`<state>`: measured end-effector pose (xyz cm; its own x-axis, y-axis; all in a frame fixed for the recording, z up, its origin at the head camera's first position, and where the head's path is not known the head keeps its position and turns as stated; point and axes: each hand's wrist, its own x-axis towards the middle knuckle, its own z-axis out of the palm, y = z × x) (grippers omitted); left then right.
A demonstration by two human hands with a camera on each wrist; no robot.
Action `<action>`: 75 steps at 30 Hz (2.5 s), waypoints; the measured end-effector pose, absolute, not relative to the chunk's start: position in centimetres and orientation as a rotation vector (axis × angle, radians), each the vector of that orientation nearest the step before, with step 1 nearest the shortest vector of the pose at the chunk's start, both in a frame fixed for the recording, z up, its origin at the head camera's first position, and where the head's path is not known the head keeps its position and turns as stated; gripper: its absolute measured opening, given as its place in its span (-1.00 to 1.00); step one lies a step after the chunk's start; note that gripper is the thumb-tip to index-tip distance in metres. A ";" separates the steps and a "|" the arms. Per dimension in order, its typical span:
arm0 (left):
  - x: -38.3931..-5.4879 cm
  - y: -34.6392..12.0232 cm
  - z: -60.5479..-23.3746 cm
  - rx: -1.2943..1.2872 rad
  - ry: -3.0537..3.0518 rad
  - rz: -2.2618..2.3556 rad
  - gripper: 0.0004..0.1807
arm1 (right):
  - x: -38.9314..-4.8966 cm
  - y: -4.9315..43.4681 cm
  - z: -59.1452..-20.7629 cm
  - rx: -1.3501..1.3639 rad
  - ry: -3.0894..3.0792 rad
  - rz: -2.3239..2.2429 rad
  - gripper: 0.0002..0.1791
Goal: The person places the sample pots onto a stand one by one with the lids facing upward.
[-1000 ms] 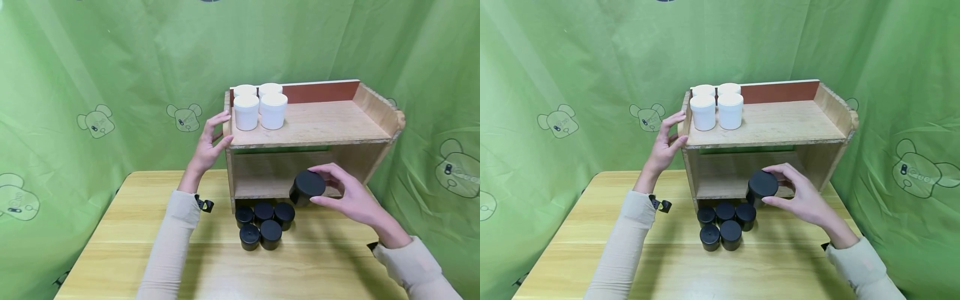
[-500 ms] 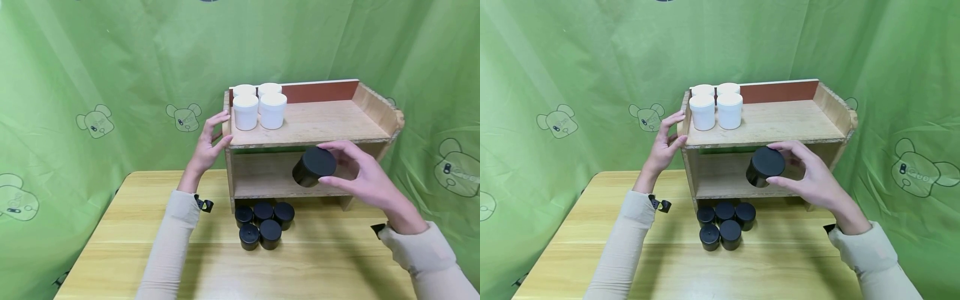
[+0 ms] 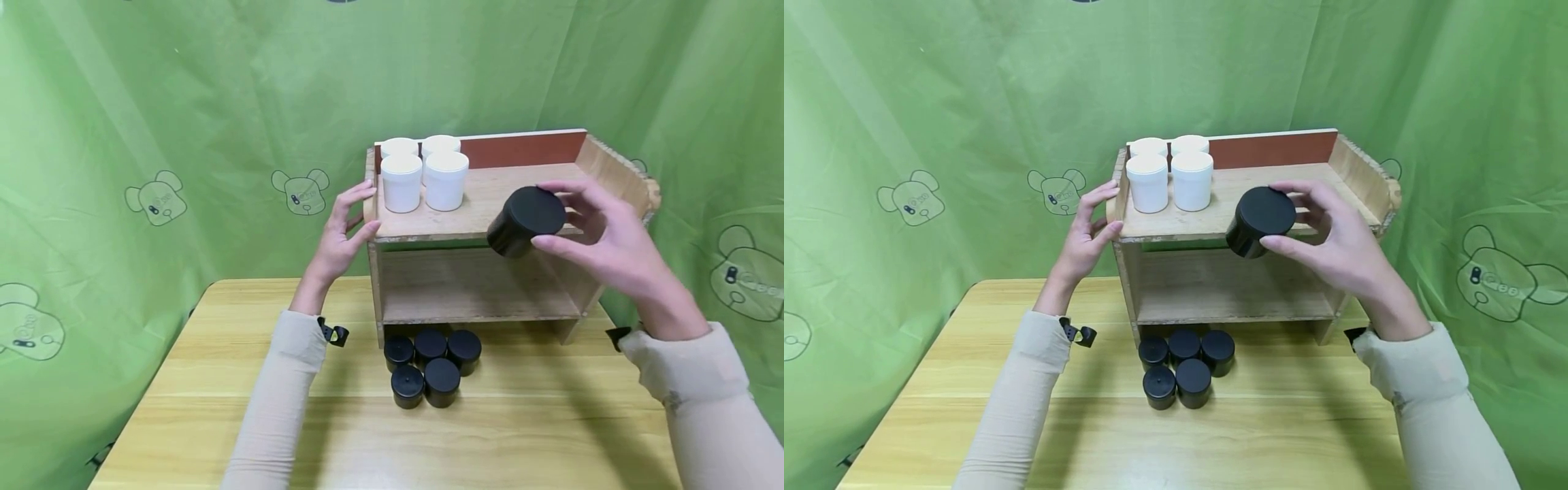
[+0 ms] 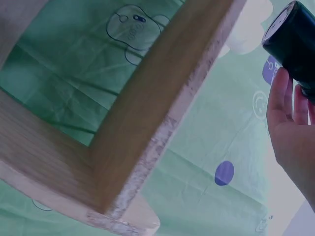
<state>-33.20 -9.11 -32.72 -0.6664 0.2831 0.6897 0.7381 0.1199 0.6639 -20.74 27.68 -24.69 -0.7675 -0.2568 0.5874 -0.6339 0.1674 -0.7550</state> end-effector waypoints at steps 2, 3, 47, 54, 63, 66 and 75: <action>-33.2 -9.1 -32.7 -0.995 -2.003 -1.565 -0.40 | -21.1 27.7 -24.1 0.877 -2.069 1.690 -0.30; -33.3 -9.1 -32.7 -0.998 -1.998 -1.565 -0.39 | -21.3 27.6 -23.8 0.883 -2.049 1.696 -0.30; -33.1 -9.8 -32.8 -1.040 -1.968 -1.535 -0.40 | -32.0 25.0 -16.3 0.227 -2.348 1.450 -0.23; -33.1 -9.8 -32.8 -1.024 -1.969 -1.570 -0.38 | -33.5 24.4 -17.1 0.220 -2.415 1.370 -0.19; -30.9 -9.5 -31.4 -1.012 -1.979 -1.592 -0.42 | -34.6 23.8 -18.4 0.223 -2.499 1.232 -0.15; -30.5 -9.4 -31.1 -1.009 -1.982 -1.586 -0.42 | -34.8 23.7 -18.8 0.229 -2.530 1.191 -0.15; -30.8 -9.3 -31.1 -1.018 -1.982 -1.584 -0.42 | -35.1 24.0 -19.4 0.222 -2.589 1.103 -0.14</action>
